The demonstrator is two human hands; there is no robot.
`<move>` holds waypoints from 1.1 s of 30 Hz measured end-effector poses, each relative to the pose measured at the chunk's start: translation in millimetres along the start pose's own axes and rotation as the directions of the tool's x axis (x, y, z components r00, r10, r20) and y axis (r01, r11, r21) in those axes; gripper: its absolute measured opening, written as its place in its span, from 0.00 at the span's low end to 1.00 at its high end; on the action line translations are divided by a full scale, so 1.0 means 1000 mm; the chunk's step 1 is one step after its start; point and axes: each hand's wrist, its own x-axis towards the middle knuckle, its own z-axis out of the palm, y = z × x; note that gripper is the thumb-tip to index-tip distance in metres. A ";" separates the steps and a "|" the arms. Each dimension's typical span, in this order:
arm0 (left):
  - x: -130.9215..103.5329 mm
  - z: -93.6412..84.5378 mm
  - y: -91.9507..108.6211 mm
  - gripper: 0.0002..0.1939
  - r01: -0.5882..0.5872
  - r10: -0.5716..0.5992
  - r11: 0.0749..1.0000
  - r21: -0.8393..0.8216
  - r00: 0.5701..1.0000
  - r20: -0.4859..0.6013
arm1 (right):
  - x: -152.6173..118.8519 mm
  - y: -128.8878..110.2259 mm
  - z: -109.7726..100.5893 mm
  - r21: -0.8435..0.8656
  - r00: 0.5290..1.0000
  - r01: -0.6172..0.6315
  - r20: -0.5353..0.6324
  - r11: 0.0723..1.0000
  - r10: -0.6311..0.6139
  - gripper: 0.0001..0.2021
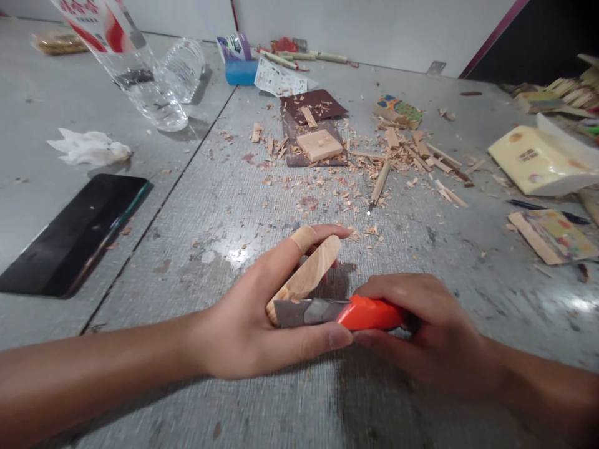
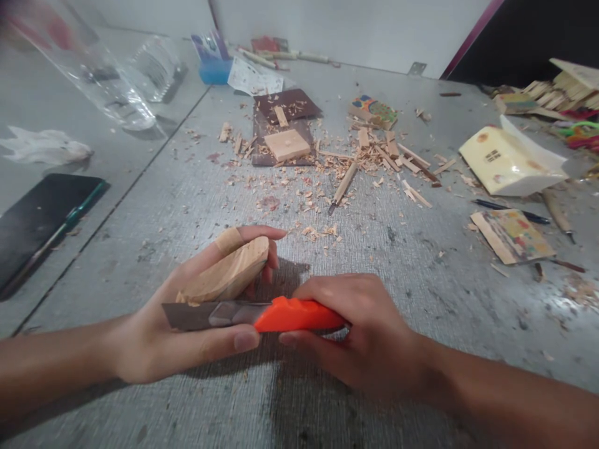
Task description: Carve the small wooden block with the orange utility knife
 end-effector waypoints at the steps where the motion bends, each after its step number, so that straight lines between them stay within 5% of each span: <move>1: 0.000 0.000 -0.001 0.38 -0.005 0.005 1.000 0.003 1.000 0.003 | 0.000 0.000 0.000 0.004 1.000 -0.001 0.001 1.000 0.001 0.08; 33: 0.001 0.004 0.003 0.40 0.076 -0.078 0.988 -0.135 0.997 -0.008 | -0.001 0.000 -0.002 0.023 0.998 -0.038 0.053 0.999 0.037 0.05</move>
